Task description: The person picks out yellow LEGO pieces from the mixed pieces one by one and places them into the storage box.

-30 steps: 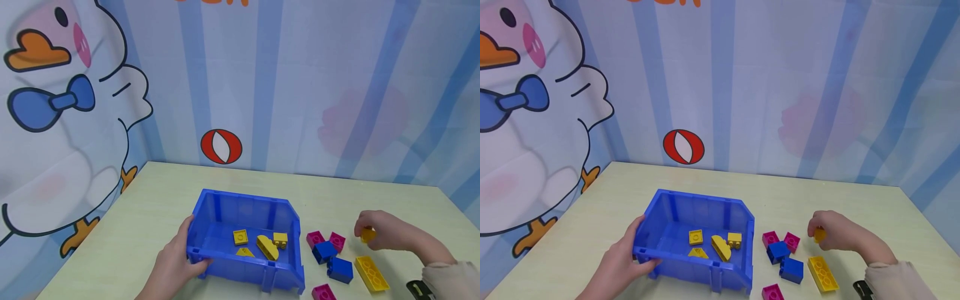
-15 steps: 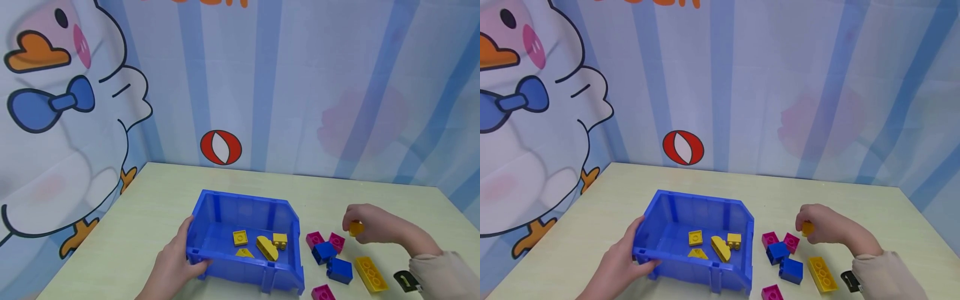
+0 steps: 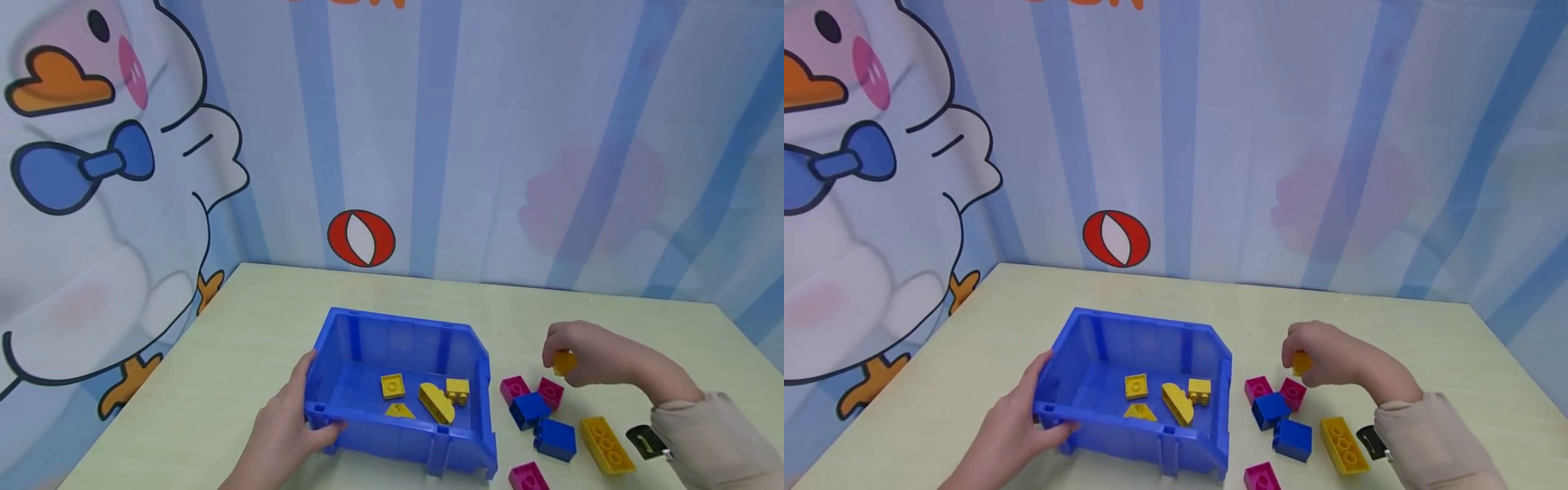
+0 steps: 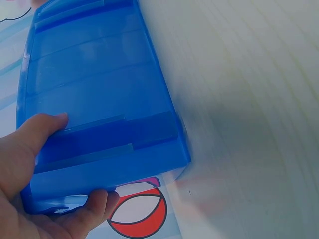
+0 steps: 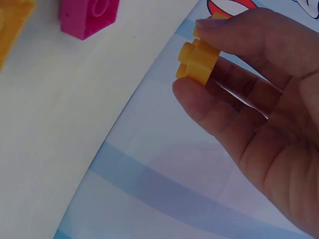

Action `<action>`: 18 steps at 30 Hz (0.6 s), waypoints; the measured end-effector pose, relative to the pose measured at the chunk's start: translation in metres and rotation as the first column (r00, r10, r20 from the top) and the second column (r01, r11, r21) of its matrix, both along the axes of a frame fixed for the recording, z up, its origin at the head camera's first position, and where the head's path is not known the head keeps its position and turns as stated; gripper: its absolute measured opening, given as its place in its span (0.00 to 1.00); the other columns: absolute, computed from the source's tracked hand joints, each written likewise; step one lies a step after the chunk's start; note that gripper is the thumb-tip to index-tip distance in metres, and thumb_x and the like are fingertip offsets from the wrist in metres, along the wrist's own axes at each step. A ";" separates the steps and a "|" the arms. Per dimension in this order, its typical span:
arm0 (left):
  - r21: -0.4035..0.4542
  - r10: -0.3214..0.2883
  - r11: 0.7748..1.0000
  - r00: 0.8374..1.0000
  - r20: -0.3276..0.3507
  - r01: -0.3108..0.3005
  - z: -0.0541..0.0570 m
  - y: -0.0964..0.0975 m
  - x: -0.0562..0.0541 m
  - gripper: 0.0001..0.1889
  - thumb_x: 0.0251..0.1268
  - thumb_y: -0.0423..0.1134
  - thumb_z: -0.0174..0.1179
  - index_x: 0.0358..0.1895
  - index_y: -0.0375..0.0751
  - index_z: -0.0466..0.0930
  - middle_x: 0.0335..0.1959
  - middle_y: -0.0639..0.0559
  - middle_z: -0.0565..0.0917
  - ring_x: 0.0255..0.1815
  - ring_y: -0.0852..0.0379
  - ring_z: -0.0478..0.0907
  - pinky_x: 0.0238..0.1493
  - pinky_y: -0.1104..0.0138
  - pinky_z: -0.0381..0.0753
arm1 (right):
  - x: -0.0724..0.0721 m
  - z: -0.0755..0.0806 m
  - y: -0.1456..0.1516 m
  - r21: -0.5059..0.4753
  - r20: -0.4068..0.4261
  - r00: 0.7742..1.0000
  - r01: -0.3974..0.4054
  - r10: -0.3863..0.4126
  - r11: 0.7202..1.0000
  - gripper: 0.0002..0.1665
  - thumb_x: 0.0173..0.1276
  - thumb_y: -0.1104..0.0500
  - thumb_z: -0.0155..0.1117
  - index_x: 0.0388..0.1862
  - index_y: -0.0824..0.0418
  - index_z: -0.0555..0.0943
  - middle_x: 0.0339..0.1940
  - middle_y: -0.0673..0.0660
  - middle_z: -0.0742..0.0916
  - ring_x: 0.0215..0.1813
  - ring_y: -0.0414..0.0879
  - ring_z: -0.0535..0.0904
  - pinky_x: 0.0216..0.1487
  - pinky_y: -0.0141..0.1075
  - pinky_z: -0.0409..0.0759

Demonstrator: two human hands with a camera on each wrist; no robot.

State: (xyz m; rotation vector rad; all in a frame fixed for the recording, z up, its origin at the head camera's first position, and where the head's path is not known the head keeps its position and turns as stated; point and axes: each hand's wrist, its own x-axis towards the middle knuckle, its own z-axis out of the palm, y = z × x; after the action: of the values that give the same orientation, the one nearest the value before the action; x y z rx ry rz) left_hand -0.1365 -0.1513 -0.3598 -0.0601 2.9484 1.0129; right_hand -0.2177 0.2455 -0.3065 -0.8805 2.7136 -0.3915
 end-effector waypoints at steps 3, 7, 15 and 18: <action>0.001 0.004 1.000 1.000 0.008 -0.004 0.000 0.000 0.000 0.55 0.42 0.47 0.75 0.71 0.41 0.47 0.62 0.33 0.69 0.58 0.33 0.70 0.48 0.44 0.76 | -0.001 0.004 -0.007 -0.003 -0.009 1.000 -0.019 0.019 1.000 0.18 0.45 0.73 0.72 0.30 0.53 0.82 0.31 0.45 0.78 0.34 0.40 0.73 0.36 0.33 0.79; 0.001 0.004 1.000 1.000 0.009 -0.004 -0.001 0.000 -0.001 0.55 0.42 0.47 0.75 0.72 0.41 0.47 0.62 0.33 0.69 0.58 0.33 0.69 0.48 0.44 0.76 | -0.002 0.009 -0.015 -0.002 -0.018 0.999 -0.048 0.048 0.999 0.18 0.46 0.73 0.71 0.31 0.53 0.82 0.31 0.44 0.78 0.34 0.40 0.73 0.36 0.33 0.79; 0.002 0.002 1.000 1.000 0.007 -0.002 0.000 0.000 0.000 0.55 0.42 0.47 0.75 0.72 0.41 0.47 0.62 0.33 0.69 0.58 0.32 0.69 0.48 0.44 0.76 | -0.002 0.015 -0.029 0.017 -0.016 0.999 -0.036 0.036 0.999 0.18 0.45 0.73 0.72 0.30 0.52 0.82 0.32 0.44 0.78 0.36 0.42 0.74 0.37 0.35 0.80; -0.001 0.001 1.000 1.000 0.004 -0.001 0.000 0.000 -0.001 0.55 0.42 0.47 0.75 0.71 0.41 0.47 0.62 0.33 0.69 0.58 0.32 0.70 0.48 0.44 0.76 | -0.002 0.016 -0.031 0.018 -0.018 0.999 -0.038 0.038 0.999 0.19 0.45 0.73 0.72 0.30 0.52 0.82 0.31 0.44 0.78 0.36 0.42 0.74 0.37 0.35 0.80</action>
State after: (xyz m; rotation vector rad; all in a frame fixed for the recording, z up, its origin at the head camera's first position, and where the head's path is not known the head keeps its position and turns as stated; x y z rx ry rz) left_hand -0.1371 -0.1511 -0.3602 -0.0638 2.9463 1.0098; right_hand -0.2198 0.2140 -0.2900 -0.9337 2.7078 -0.3531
